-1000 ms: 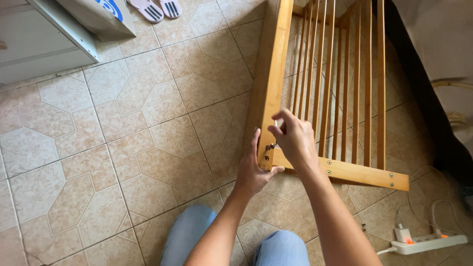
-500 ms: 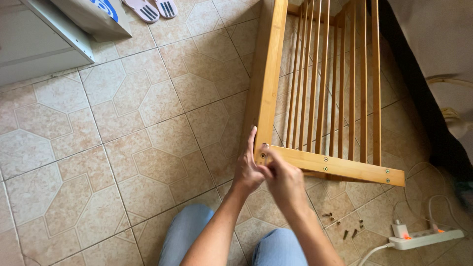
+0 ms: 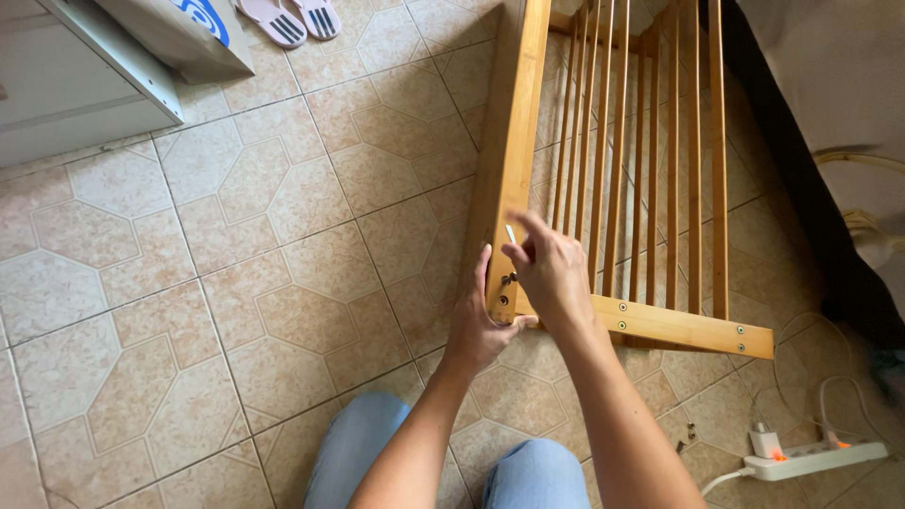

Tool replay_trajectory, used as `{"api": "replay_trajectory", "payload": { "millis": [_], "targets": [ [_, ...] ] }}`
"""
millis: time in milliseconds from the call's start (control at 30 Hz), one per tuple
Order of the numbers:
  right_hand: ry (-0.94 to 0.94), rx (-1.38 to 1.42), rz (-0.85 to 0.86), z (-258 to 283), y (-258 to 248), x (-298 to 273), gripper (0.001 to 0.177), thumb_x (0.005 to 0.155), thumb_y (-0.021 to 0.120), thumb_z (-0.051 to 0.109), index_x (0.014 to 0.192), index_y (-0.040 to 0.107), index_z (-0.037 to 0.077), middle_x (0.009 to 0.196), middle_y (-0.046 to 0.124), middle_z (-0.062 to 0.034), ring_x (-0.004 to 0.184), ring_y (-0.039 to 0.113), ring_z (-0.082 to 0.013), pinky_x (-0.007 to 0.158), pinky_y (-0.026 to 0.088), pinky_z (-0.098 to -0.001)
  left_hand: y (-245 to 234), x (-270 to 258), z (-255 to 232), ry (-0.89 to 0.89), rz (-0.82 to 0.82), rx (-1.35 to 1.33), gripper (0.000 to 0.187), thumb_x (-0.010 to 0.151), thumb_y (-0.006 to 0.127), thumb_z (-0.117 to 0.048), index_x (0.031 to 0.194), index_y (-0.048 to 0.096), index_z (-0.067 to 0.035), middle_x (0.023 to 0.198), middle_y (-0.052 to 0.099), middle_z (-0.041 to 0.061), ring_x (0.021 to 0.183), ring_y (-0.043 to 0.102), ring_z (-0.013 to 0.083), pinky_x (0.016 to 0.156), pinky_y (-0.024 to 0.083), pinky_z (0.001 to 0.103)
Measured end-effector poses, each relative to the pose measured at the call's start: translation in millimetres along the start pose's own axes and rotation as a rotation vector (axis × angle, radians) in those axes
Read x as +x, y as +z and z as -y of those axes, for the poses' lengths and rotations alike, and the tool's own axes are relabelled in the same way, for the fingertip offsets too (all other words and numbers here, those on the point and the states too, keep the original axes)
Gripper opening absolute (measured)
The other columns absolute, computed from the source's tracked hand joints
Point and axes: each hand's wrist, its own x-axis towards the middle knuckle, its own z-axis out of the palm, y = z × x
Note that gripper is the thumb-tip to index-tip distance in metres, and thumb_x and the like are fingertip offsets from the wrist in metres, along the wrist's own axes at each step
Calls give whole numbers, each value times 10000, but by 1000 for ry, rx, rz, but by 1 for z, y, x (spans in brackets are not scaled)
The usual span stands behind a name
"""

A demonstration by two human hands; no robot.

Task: The person assembles a wooden furniture frame by attaching a slatted side panel to a main frame. They align the pieces, insert metal dowels, and use an Allen key to tighten the screws, securing the joint.

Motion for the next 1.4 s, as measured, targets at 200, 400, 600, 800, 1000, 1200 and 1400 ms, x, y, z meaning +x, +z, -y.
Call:
{"api": "replay_trajectory", "payload": {
  "millis": [200,400,600,800,1000,1200,1400],
  "targets": [
    [56,101,-45,-15,8,-7,240,941,724,183,1171,734,114,701,694,-70,552,645,-150,530,533,-348,-2,-2,0,82,-36,18,1224,670,954,-218,1610,177,-121,1484,525,261,1338,555,423,1077,499,467],
    [18,-79,-110,-42,-25,-43,200,992,742,190,877,741,26,730,684,-145,596,643,-253,592,519,-386,1,2,3,-54,3,-7,1249,658,943,-270,1625,160,-173,1415,614,194,1265,629,380,1040,542,444],
    [-39,-3,44,-10,-13,-88,121,856,748,211,838,776,95,868,721,-85,697,694,-233,658,570,-363,7,0,19,-69,-5,-1,1177,681,865,-161,1637,180,-191,1385,650,179,1199,678,351,993,581,434],
    [-100,-97,116,20,0,-45,265,866,806,272,800,724,29,834,633,-127,776,643,-263,693,529,-409,4,1,28,-29,46,28,1057,771,832,-182,1636,226,-154,1454,625,160,1188,705,326,997,585,413],
    [-249,2,169,-1,0,-12,165,903,749,227,931,766,65,903,691,-90,760,677,-224,701,566,-398,2,2,13,105,-49,87,1192,641,942,-203,1582,215,-103,1475,521,247,1299,569,415,1046,502,460],
    [-184,41,156,-7,-6,-9,209,921,737,164,1127,708,157,852,760,-75,713,734,-161,677,611,-321,-2,2,3,-17,20,-5,1230,671,938,-256,1617,165,-117,1471,545,232,1332,571,391,1079,501,445],
    [123,155,211,10,-12,-8,412,912,733,172,1321,681,186,751,764,-127,570,719,-138,563,601,-293,-4,1,0,16,-1,-7,1214,679,938,-231,1618,175,-122,1492,532,241,1349,564,393,1089,498,450]
  ]
}}
